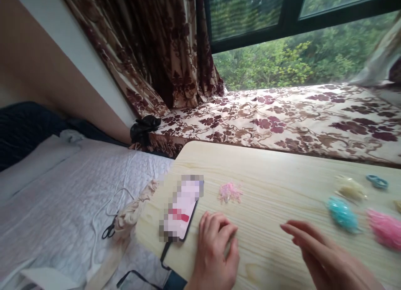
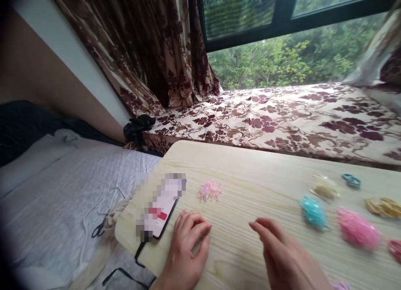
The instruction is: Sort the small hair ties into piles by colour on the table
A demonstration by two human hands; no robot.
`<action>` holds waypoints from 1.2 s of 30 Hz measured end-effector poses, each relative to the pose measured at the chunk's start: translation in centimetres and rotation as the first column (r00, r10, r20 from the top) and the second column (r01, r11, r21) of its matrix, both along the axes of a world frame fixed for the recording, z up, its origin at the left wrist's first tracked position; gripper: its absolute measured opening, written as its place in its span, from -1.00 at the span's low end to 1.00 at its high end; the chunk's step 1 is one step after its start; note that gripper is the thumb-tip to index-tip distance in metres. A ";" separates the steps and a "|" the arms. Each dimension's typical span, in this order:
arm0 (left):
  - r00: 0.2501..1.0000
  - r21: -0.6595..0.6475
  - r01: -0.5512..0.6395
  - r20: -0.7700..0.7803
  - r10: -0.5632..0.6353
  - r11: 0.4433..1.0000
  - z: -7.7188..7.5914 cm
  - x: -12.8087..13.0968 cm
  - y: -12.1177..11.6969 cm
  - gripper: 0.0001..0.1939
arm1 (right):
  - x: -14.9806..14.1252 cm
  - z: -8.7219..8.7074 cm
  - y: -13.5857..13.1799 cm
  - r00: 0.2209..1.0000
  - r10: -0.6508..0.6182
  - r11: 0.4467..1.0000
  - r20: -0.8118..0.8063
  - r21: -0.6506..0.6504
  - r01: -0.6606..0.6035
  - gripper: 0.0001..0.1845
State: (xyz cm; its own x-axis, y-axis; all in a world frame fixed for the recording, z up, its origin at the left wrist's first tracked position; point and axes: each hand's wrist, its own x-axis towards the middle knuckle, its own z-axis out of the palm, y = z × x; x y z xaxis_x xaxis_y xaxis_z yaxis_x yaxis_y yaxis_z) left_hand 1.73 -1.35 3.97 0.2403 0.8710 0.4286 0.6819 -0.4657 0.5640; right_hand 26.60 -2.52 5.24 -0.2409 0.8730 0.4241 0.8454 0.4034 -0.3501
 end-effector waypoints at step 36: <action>0.980 0.051 -0.108 0.174 0.098 0.993 -1.4 0.8 0.1 -0.68 | -7.4 0.9 8.2 0.965 0.110 0.982 0.237 -0.178 -0.068 -0.46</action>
